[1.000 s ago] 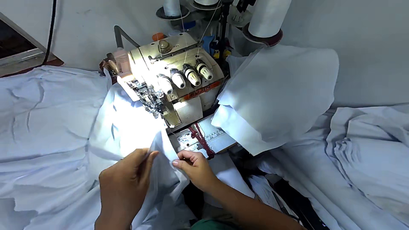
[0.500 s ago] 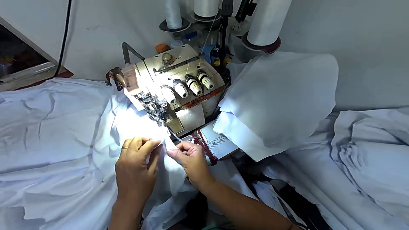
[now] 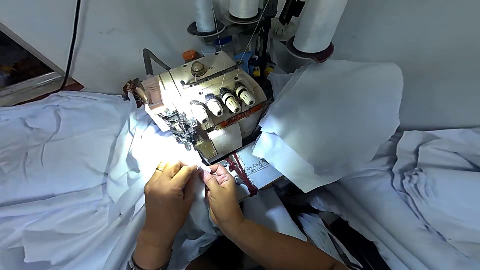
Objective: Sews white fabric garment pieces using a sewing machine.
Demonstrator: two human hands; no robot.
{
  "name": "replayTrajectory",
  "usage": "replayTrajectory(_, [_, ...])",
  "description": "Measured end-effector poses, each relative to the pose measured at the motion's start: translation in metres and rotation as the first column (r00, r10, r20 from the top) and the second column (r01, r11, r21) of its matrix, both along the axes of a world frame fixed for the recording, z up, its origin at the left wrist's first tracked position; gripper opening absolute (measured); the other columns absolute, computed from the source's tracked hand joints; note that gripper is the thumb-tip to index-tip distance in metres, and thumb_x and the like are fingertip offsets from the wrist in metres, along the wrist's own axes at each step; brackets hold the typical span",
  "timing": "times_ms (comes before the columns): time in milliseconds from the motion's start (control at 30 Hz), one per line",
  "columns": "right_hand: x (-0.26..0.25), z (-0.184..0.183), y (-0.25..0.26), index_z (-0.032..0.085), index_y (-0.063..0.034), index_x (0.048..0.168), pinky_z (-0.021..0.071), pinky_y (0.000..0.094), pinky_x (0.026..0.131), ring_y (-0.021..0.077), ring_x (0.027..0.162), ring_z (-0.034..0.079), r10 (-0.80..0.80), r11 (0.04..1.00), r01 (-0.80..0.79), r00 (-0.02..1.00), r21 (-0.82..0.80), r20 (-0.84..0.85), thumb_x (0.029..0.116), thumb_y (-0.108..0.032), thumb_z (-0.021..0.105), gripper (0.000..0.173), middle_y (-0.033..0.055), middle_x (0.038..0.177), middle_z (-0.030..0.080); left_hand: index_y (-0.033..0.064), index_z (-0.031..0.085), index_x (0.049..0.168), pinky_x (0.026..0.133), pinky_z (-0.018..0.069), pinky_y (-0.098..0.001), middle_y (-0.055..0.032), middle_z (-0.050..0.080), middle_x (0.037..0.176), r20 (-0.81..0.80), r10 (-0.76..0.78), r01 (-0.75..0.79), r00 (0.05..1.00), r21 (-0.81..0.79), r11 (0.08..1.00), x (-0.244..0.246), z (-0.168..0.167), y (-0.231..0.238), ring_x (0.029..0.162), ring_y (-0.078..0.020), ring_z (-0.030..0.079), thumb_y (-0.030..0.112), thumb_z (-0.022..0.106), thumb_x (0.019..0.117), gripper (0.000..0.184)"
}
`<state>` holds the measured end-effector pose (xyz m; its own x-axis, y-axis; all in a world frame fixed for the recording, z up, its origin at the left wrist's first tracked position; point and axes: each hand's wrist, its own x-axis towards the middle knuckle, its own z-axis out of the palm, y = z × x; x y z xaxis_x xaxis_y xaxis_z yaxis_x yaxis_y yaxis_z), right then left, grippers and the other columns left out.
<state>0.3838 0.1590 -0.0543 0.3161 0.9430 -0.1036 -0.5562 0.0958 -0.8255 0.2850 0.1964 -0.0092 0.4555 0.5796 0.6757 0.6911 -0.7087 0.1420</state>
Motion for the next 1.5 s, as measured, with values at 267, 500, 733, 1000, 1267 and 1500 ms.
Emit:
replayTrajectory(267, [-0.001,-0.008,0.007,0.071,-0.0016,0.101,0.0531,0.0245,0.068,0.0072,0.073,0.063,0.056,0.998,-0.056,0.995,0.005,0.082,0.1027,-0.005,0.055,0.017,0.0045,0.081,0.068,-0.0009,0.070,0.125,0.103,0.0418,-0.0607,-0.0229,0.068,0.121,-0.109,0.271,-0.266,0.956,0.062,0.962,0.018,-0.034,-0.019,0.116,-0.0456,0.061,0.009,0.050,0.1015,0.032])
replayTrajectory(500, [0.012,-0.044,0.013,0.073,0.0013,0.096,0.0557,0.0272,0.074,0.0078,0.080,0.067,0.126,0.978,-0.189,0.868,0.086,0.480,0.0955,-0.001,0.053,0.020,0.0074,0.086,0.071,0.0043,0.068,0.131,0.110,0.0336,-0.0578,-0.0183,0.064,0.134,-0.051,0.247,-0.237,0.968,0.149,0.960,0.008,-0.052,-0.003,0.127,-0.0393,0.057,0.005,0.046,0.1006,0.037])
replayTrajectory(733, [0.018,-0.054,0.013,0.070,0.0047,0.098,0.0531,0.0222,0.054,0.0048,0.053,0.060,0.206,0.945,-0.301,0.851,0.128,0.483,0.0988,-0.003,0.050,0.021,0.0034,0.065,0.064,0.0019,0.069,0.128,0.110,0.0346,-0.0615,-0.0197,0.065,0.135,-0.013,0.165,-0.165,0.986,0.006,0.986,-0.001,-0.041,0.006,0.128,-0.0399,0.059,0.004,0.043,0.1002,0.038])
replayTrajectory(1000, [0.019,-0.055,0.012,0.071,0.0058,0.104,0.0523,0.0203,0.057,0.0036,0.059,0.060,0.198,0.914,-0.356,0.811,0.196,0.551,0.0998,-0.002,0.051,0.022,0.0068,0.080,0.070,-0.0051,0.069,0.116,0.111,0.0407,-0.0548,-0.0238,0.067,0.125,0.149,0.158,-0.095,0.976,-0.360,0.928,-0.030,0.003,0.065,0.128,-0.0386,0.058,0.007,0.042,0.1024,0.033])
replayTrajectory(1267, [0.015,-0.060,0.015,0.073,0.0032,0.103,0.0549,0.0220,0.070,0.0045,0.072,0.064,0.161,0.906,-0.355,0.791,0.229,0.590,0.0993,-0.003,0.051,0.023,0.0051,0.082,0.071,-0.0041,0.068,0.124,0.111,0.0419,-0.0516,-0.0157,0.064,0.138,0.230,0.328,-0.242,0.916,-0.335,0.911,-0.044,-0.010,0.037,0.131,-0.0322,0.058,0.000,0.036,0.0998,0.041])
replayTrajectory(1500, [0.012,-0.064,0.014,0.071,0.0034,0.106,0.0566,0.0229,0.057,0.0060,0.061,0.064,0.203,0.901,-0.387,0.778,0.198,0.595,0.1009,-0.006,0.050,0.024,0.0057,0.085,0.073,-0.0041,0.069,0.123,0.104,0.0511,-0.0433,-0.0149,0.065,0.136,0.412,0.351,-0.235,0.841,-0.306,0.922,-0.053,-0.043,-0.009,0.125,-0.0249,0.063,0.001,0.047,0.0974,0.034])
